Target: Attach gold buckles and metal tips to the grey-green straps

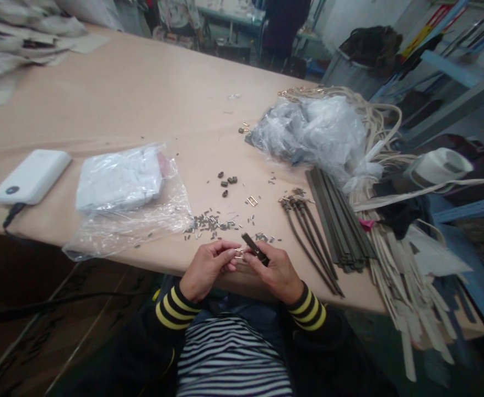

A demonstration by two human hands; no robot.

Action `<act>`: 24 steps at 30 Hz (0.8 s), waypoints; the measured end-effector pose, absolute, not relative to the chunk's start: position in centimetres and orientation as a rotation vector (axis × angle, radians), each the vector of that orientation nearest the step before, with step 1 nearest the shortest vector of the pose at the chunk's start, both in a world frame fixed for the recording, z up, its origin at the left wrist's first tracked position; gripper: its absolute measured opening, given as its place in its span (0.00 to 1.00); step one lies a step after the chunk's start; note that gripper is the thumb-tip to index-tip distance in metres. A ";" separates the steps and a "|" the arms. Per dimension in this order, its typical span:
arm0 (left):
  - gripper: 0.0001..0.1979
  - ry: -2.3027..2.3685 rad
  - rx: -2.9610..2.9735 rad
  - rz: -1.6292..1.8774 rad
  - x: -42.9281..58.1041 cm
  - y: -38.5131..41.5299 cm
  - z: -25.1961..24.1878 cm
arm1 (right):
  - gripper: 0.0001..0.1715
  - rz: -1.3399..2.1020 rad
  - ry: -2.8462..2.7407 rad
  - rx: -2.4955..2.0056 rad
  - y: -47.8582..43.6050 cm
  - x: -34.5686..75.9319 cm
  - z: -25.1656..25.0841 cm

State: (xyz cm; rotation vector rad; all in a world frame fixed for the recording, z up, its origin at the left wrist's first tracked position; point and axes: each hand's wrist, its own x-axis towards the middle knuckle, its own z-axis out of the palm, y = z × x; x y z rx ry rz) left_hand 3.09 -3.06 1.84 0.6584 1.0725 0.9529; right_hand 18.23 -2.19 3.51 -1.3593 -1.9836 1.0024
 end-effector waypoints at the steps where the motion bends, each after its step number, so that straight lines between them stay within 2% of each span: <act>1: 0.13 1.084 0.661 0.951 3.1 -3.1 1.9 | 0.04 1.019 -1.943 -1.409 -2.1 18.2 3.5; 12: 0.11 1.088 0.597 0.954 3.3 -3.4 1.9 | 0.10 1.219 -1.852 -1.495 -1.8 18.2 2.8; 17: 0.12 1.088 0.548 0.951 2.8 -3.6 1.7 | 0.09 1.341 -1.861 -1.563 -2.4 19.4 2.7; 24: 0.11 1.052 0.500 0.967 2.5 -3.7 1.7 | 0.11 1.707 -1.711 -1.367 -2.8 20.2 2.8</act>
